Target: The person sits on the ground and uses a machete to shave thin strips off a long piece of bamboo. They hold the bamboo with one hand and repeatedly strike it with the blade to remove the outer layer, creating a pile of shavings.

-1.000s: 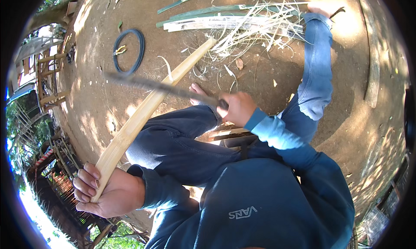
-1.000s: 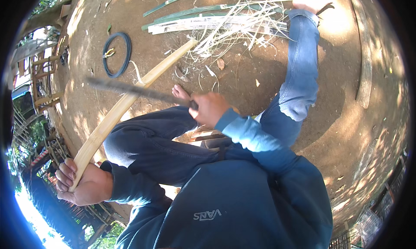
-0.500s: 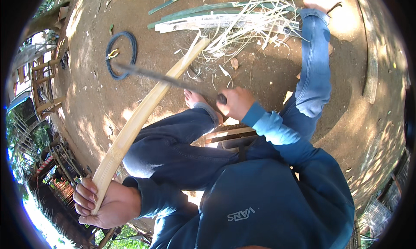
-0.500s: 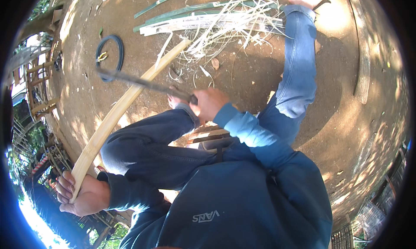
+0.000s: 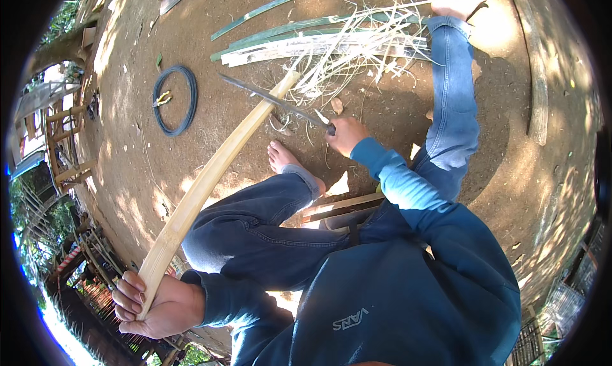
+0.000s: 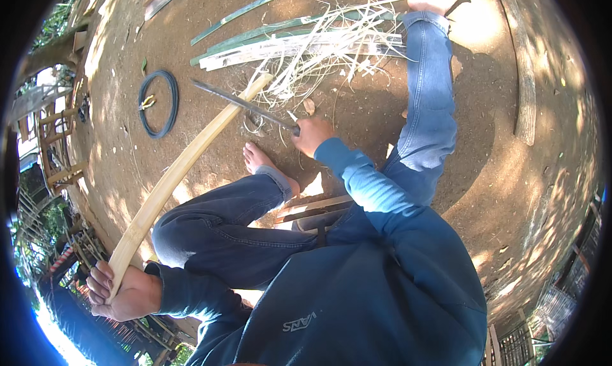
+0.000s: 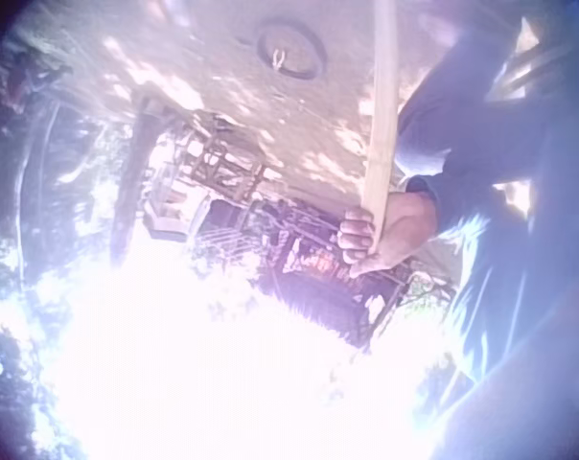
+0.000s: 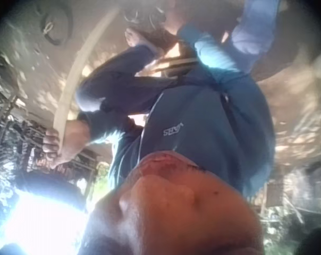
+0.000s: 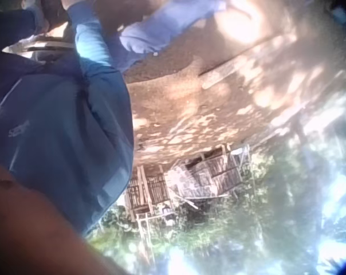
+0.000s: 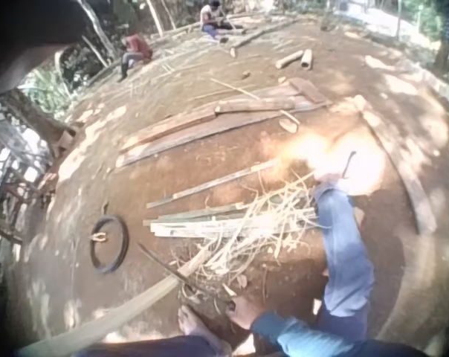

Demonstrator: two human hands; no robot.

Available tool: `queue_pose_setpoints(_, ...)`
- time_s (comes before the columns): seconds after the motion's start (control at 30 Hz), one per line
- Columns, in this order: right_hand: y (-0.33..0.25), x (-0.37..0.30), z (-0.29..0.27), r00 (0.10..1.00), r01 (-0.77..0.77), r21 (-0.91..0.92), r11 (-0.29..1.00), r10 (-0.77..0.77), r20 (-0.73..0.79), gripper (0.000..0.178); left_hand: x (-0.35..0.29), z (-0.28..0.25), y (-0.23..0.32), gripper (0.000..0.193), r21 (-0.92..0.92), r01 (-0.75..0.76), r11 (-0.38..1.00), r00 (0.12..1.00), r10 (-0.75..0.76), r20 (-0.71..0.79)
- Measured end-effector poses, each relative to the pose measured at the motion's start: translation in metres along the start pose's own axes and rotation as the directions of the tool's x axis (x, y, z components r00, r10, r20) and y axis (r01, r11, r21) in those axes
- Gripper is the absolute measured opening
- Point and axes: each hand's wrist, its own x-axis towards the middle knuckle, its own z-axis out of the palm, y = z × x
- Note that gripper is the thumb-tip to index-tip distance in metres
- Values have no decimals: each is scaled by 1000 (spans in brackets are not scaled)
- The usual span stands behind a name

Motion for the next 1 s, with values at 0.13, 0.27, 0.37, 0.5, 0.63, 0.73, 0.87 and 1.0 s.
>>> queue_pose_setpoints(0.13, 14, 6, 14, 998, 38, 50, 998, -36, -54, 22, 1, 1, -2, 35, -7, 39, 999, 999, -39, -3)
queue_pose_setpoints(0.27, 21, 18, 7, 998, -63, -3, 998, 63, -1, 22, 2, 12, -5, 36, 97, -28, 995, 997, 35, -71)
queue_pose_setpoints(0.37, 31, 23, 15, 996, -89, 58, 994, 88, 16, 27, 9, 6, -6, 37, 33, 10, 999, 999, -9, -42)
queue_pose_setpoints(0.5, 41, 32, 16, 987, -162, 5, 987, 162, -1, 29, 28, -2, -14, 40, -82, 70, 994, 997, -67, 40)
queue_pose_setpoints(0.63, 37, 24, 11, 984, -168, 32, 985, 166, 59, 26, 40, -13, -16, 44, -131, 146, 981, 981, -126, 146)
queue_pose_setpoints(0.73, 56, 30, 17, 985, -172, 33, 985, 172, -8, 25, 45, -9, -20, 46, -103, 155, 983, 980, -140, 139)
queue_pose_setpoints(0.87, 44, 10, 15, 996, -80, 42, 996, 82, -42, 24, 59, -13, -25, 47, -146, 184, 972, 976, -163, 145)
queue_pose_setpoints(1.0, 67, 26, 28, 977, -195, 68, 978, 200, -75, 25, 82, -11, -38, 47, -54, 126, 991, 990, -122, 77)
